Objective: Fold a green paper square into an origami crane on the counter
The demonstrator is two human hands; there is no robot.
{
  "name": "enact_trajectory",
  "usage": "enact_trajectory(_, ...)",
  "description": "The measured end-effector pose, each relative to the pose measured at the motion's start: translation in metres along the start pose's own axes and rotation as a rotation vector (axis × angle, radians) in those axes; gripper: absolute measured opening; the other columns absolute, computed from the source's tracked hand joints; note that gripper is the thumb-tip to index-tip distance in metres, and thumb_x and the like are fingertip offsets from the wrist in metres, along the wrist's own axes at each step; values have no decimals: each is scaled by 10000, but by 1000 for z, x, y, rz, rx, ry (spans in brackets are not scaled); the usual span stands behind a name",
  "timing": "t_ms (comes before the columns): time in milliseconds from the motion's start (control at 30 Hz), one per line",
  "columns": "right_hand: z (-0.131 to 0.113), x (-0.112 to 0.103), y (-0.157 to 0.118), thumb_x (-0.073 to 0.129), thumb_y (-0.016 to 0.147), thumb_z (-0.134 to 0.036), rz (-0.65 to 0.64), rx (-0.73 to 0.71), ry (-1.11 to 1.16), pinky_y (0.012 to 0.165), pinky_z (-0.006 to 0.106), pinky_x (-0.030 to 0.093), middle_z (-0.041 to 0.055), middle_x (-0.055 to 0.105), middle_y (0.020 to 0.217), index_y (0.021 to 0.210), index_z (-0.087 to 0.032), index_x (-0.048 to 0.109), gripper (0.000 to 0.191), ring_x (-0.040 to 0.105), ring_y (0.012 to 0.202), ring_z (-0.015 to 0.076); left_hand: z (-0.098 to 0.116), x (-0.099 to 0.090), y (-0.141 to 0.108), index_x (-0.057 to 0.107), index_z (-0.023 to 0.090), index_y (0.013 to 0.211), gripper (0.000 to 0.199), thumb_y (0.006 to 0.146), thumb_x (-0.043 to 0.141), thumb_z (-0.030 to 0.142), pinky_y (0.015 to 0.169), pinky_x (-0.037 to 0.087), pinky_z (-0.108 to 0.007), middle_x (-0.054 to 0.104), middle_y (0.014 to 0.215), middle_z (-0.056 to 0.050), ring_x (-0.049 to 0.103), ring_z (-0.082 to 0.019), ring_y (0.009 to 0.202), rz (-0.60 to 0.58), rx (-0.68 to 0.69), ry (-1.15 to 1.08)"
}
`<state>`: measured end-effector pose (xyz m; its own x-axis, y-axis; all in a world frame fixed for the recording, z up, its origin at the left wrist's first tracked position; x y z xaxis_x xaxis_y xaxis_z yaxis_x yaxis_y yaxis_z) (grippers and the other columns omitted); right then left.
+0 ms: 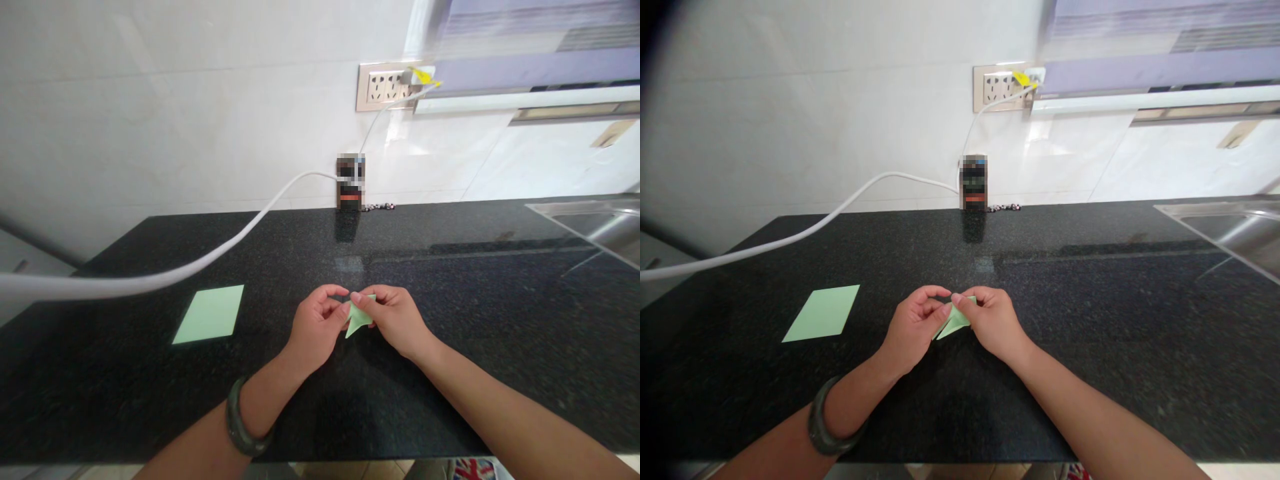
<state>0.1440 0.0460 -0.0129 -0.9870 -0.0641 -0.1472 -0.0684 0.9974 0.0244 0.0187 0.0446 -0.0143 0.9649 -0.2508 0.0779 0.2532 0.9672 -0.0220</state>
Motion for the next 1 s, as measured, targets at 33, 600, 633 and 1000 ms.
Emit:
enact_trajectory(33, 0, -1, 0, 531, 763, -405, 10, -11, -10, 414, 209, 334, -13, 496, 494, 628, -138, 608, 309, 408, 435, 80, -1, 0, 0, 513, 173, 913, 218, 723, 593, 247, 461, 376, -178, 575, 564, 46, 514, -78, 475, 5, -16, -10)
enact_trajectory(600, -42, -11, -13, 604, 677, -139, -217, -582, -447, 951, 404, 321, 107, 375, 1210, 1066, -205, 559, 398, 319, 1184, 250, -8, -12, 6, 519, 158, 1015, 346, 698, 622, 250, 533, 483, -248, 617, 683, -21, 601, -128, 558, -106, -260, -119)
enact_trajectory(633, -43, -9, -14, 611, 666, -125, -264, -599, -506, 980, 417, 280, 101, 361, 1231, 1032, -211, 578, 377, 281, 1211, 255, -7, -11, 5, 510, 160, 1021, 358, 695, 626, 250, 531, 483, -251, 614, 674, -18, 597, -128, 558, -119, -251, -87)
enact_trajectory(1000, -24, 1, -9, 595, 743, -206, -9, -475, -243, 704, 294, 459, 42, 578, 877, 790, -214, 672, 91, 562, 800, 156, 5, -1, 6, 606, 112, 922, 250, 795, 515, 307, 786, 440, -282, 642, 874, -87, 592, -146, 809, -229, -108, -501)
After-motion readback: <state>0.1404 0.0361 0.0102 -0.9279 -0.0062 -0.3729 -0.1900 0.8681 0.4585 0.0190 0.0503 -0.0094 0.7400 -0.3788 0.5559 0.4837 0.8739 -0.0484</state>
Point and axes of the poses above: each hand's wrist, its own y-axis towards the middle knuckle, its own x-axis out of the palm, z = x × y, the point moved 5 cm from there along y, towards the middle knuckle
